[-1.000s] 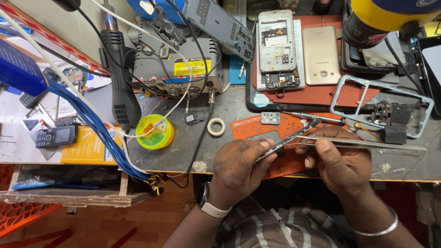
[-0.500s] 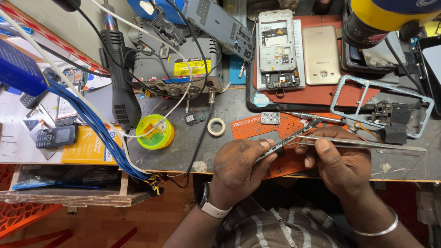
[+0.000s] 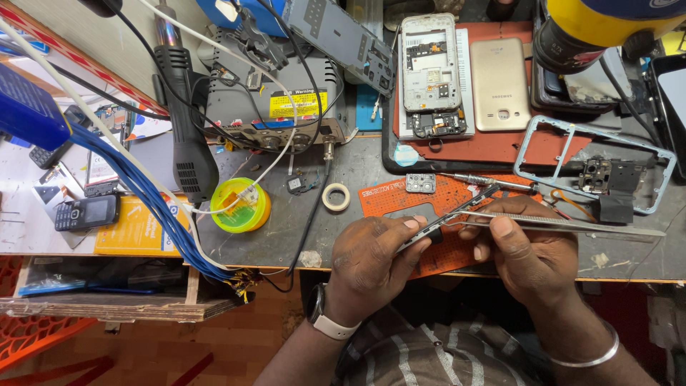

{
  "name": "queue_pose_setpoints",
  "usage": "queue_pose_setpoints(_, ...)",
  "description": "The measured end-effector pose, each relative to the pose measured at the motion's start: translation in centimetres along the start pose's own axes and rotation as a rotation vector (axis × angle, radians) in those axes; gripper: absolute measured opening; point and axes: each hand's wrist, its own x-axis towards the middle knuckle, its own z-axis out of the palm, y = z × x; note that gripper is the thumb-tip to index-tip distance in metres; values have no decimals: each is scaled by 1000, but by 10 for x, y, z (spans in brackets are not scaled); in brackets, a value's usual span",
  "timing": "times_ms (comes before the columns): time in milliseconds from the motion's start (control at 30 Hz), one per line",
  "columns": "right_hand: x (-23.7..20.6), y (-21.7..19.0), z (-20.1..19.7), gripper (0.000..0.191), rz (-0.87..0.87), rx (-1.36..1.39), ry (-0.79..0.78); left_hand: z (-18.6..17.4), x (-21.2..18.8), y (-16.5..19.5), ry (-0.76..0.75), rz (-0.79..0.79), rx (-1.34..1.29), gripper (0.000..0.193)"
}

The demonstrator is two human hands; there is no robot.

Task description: The person works on a disassembled smartphone at a cluttered repair bench, using tweezers and a metal pry tool to manipulate components on the phone's midframe. They then align the phone body, press its parts together, and power the phone on, with its screen lighting up.

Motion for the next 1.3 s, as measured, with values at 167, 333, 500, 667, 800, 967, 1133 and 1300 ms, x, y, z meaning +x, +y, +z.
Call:
queue_pose_setpoints(167, 1, 1, 0, 24, -22, -15, -17, 1, 0, 0, 3, 2, -1, 40)
queue_pose_setpoints(333, -1, 1, 0, 23, -2, -15, 23, 1, 1, 0, 3, 4, -2, 40)
queue_pose_setpoints(500, -1, 0, 2, 23, -6, -23, 33, -1, 1, 1, 0, -1, 0, 40)
queue_pose_setpoints(667, -2, -2, 2, 23, -10, -11, 31, -1, 2, 2, -1, -1, 1, 40)
queue_pose_setpoints(800, 0, -2, 1, 24, -36, 8, 20, -2, 2, 3, -1, -1, 1, 40)
queue_pose_setpoints(967, 0, 0, 0, 24, -58, -3, 14, -2, 1, 2, -2, -1, -7, 40)
queue_pose_setpoints(1133, 0, 1, -1, 23, -46, -12, 11, 0, 1, 1, -5, -6, -11, 40)
queue_pose_setpoints(1300, 0, 0, -1, 24, -29, 0, 19, 0, 0, 1, -5, -3, -5, 40)
